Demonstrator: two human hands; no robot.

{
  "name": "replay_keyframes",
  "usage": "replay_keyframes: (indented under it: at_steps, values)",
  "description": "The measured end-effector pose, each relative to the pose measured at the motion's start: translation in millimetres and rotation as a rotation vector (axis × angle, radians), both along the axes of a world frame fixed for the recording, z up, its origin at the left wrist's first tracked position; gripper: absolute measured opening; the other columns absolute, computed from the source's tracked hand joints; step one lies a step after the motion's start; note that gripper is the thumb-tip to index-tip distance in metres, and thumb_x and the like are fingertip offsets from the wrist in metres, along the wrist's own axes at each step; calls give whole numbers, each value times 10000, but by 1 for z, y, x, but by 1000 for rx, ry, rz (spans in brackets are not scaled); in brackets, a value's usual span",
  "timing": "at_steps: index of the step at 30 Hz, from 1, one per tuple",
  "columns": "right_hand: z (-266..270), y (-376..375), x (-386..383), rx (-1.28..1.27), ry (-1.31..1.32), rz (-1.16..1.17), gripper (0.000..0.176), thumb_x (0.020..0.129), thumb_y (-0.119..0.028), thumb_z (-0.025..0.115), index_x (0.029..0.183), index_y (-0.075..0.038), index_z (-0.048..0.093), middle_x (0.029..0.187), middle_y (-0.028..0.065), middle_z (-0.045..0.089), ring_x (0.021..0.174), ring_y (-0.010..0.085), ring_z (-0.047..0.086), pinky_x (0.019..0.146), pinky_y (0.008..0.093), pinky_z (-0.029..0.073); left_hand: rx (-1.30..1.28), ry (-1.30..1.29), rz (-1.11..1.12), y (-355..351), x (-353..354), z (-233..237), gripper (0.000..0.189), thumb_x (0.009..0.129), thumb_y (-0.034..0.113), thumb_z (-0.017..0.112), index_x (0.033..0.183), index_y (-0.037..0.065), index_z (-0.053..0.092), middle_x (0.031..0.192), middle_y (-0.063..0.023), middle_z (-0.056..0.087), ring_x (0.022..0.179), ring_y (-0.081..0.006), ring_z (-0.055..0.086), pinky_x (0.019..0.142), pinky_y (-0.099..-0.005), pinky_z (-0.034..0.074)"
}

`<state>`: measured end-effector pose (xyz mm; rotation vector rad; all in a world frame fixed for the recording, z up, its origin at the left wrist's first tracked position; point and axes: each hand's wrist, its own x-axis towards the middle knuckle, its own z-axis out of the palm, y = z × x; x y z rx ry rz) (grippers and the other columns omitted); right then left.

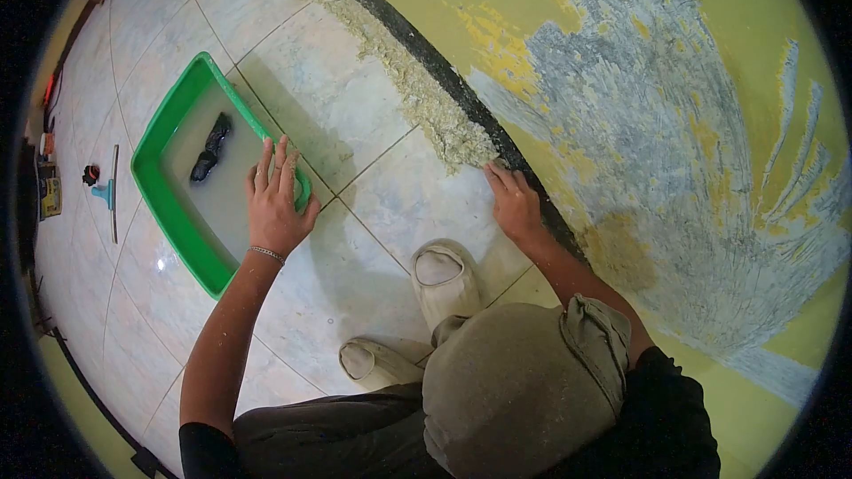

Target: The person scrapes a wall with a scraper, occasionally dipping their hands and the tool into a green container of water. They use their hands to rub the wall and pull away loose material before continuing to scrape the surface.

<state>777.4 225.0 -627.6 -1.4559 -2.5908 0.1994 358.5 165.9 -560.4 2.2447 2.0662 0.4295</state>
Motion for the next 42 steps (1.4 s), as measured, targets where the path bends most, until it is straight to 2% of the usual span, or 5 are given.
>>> replay_keyframes:
  at_steps: [31, 34, 36, 39, 42]
  values:
    - [70, 277, -312, 111, -238, 121, 184, 822, -55, 587, 905, 6, 740, 944, 208, 735, 867, 401, 724, 717, 517, 581, -99, -47, 13, 4, -8, -3, 718, 675, 246, 814, 1308, 17, 561, 1589, -158, 367, 1487, -337, 309, 1103, -536, 344]
    - [78, 339, -351, 29, -329, 203, 174, 756, -28, 651, 915, 13, 711, 965, 256, 711, 920, 401, 711, 744, 487, 569, -104, -43, 6, 4, -10, -3, 724, 673, 254, 823, 1307, 21, 562, 1588, -152, 369, 1490, -334, 304, 1102, -537, 346]
    - [77, 376, -371, -443, -690, -11, 276, 829, -274, 775, 888, -5, 755, 735, 184, 699, 646, 268, 679, 521, 448, 458, -117, -45, 19, 4, -11, -2, 733, 672, 266, 827, 1309, 24, 558, 1587, -150, 369, 1491, -334, 300, 1099, -537, 349]
    - [93, 365, -365, -578, -634, -107, 419, 859, -388, 775, 966, 17, 757, 892, 220, 741, 698, 344, 706, 565, 488, 495, -102, -37, 11, 3, -11, -2, 742, 670, 274, 830, 1310, 25, 551, 1586, -152, 369, 1491, -333, 301, 1097, -535, 352]
    - [110, 325, -346, -120, -874, 230, 178, 744, -43, 677, 901, 32, 715, 937, 259, 708, 909, 400, 711, 747, 487, 563, -112, -32, -2, 4, -12, -4, 744, 672, 278, 831, 1311, 26, 546, 1585, -154, 369, 1490, -334, 302, 1097, -535, 352]
